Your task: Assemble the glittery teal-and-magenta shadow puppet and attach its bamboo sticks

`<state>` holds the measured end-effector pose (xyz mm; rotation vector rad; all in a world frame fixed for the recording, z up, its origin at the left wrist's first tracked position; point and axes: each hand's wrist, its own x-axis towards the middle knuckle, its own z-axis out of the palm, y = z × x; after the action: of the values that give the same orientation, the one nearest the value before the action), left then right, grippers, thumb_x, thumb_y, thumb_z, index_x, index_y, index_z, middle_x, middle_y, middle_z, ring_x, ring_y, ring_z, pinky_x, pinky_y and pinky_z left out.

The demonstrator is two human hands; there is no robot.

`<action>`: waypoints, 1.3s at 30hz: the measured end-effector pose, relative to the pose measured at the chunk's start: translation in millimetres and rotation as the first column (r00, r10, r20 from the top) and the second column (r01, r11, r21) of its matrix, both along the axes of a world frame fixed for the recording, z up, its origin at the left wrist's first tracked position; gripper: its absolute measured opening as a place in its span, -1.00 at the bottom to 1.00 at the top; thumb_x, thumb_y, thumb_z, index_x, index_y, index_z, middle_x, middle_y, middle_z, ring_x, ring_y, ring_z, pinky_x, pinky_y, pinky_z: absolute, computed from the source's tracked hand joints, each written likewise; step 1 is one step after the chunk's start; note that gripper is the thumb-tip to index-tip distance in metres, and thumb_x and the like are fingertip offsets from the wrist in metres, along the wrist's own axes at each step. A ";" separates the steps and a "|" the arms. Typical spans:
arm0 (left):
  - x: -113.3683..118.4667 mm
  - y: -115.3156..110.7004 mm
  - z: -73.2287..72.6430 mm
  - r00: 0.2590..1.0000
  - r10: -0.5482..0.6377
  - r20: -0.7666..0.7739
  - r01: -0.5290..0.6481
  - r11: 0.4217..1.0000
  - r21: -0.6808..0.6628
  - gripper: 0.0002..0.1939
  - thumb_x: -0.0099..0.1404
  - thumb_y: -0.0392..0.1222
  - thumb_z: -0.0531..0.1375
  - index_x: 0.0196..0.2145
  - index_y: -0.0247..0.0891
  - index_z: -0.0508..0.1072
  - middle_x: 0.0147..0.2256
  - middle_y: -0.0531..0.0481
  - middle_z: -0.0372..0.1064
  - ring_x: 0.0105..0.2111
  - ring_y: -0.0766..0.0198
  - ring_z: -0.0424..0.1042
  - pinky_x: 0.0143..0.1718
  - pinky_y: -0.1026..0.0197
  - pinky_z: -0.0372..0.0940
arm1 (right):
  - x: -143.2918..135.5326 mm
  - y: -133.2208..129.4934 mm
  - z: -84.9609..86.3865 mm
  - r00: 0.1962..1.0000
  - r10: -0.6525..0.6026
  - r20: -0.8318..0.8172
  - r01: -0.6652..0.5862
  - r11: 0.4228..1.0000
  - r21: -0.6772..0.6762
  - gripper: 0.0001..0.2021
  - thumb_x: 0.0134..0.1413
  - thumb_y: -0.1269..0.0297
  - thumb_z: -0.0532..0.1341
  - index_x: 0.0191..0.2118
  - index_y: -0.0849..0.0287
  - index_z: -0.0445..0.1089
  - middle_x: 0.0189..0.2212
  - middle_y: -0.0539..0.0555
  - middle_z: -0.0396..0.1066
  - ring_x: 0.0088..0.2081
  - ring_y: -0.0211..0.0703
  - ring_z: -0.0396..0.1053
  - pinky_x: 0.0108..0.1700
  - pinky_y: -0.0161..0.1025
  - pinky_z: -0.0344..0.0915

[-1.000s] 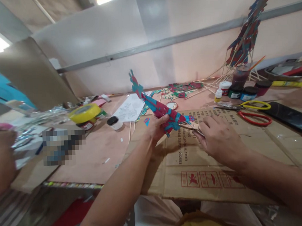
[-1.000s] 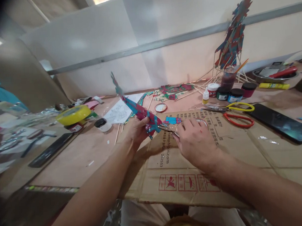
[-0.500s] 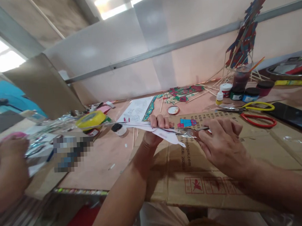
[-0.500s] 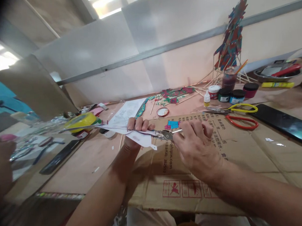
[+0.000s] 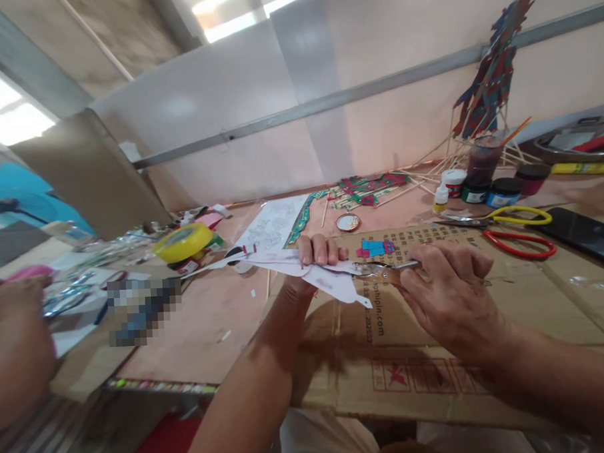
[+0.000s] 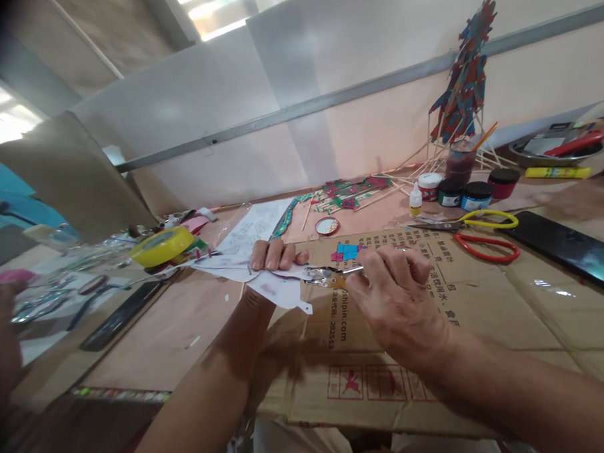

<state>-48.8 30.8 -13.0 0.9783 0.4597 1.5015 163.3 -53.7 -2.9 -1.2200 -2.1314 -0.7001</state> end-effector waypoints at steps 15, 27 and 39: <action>-6.2 14.4 -7.8 0.981 -0.173 0.082 0.153 0.965 0.213 -0.31 -0.12 0.09 0.44 -0.76 -0.27 -0.02 -0.74 0.17 -0.21 -0.69 0.39 0.03 -0.48 0.21 0.25 | -0.5 -0.7 -2.6 0.999 0.036 -0.006 -0.035 0.997 0.067 -0.96 0.09 0.38 0.26 -0.37 0.17 0.42 -0.16 0.19 0.33 -0.09 0.03 0.17 -0.07 -0.01 0.03; -4.1 11.6 -3.3 0.943 -0.293 0.157 0.252 0.938 0.238 -0.36 -0.06 -0.05 0.45 -0.76 -0.29 0.02 -0.74 0.17 -0.14 -0.68 0.39 0.12 -0.45 0.21 0.32 | 0.0 0.7 -0.8 0.999 0.037 0.002 -0.037 0.994 0.103 -0.90 0.08 0.39 0.28 -0.42 0.17 0.35 -0.24 0.16 0.36 -0.18 0.01 0.18 -0.15 -0.02 0.01; -7.2 16.9 -7.7 0.941 -0.299 0.155 0.254 0.932 0.259 -0.43 -0.05 -0.07 0.45 -0.76 -0.25 0.10 -0.74 0.17 -0.14 -0.68 0.37 0.13 -0.47 0.21 0.30 | -0.3 1.8 -0.3 0.999 0.050 -0.011 -0.049 0.992 0.116 -0.90 0.09 0.43 0.24 -0.43 0.18 0.36 -0.25 0.17 0.36 -0.19 0.00 0.17 -0.14 -0.03 0.01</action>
<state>-55.9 47.7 -20.7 1.0227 -0.0011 1.3933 163.0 -51.9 -3.2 -1.1043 -2.0724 -0.7795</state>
